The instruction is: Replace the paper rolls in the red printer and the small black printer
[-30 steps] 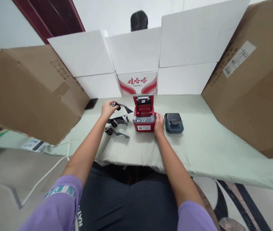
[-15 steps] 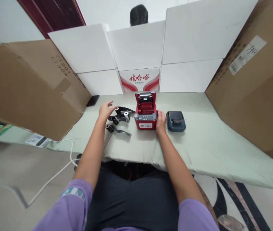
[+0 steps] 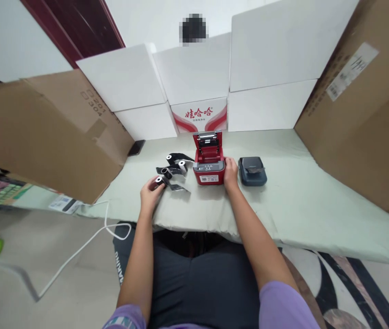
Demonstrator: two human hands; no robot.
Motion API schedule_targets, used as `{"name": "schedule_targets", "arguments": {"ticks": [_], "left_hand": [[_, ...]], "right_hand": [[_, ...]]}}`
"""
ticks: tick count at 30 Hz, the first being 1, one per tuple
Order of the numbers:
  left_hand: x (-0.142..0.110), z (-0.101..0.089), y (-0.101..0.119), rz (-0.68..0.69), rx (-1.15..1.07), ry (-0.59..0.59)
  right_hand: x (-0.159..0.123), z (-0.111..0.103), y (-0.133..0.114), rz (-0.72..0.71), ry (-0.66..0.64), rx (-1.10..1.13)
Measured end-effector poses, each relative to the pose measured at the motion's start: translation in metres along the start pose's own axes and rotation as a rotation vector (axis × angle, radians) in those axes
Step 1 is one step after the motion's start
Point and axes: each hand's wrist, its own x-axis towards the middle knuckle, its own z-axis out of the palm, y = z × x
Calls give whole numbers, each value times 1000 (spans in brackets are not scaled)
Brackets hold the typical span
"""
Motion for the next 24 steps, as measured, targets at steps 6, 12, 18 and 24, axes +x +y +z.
{"name": "schedule_targets", "arguments": {"ticks": [6,12,18,24], "left_hand": [[12,17,54,-7,-494,-218],[48,78,130,34,-346,-566],[82,141,152,453,252,-763],[85,162,147,533,515,-778]], "right_hand": [[1,1,1,16,-3,39],[1,0,1,7,-2,10],[2,0,3,8,-10,20],[3,-1,4,19,-6,15]]}}
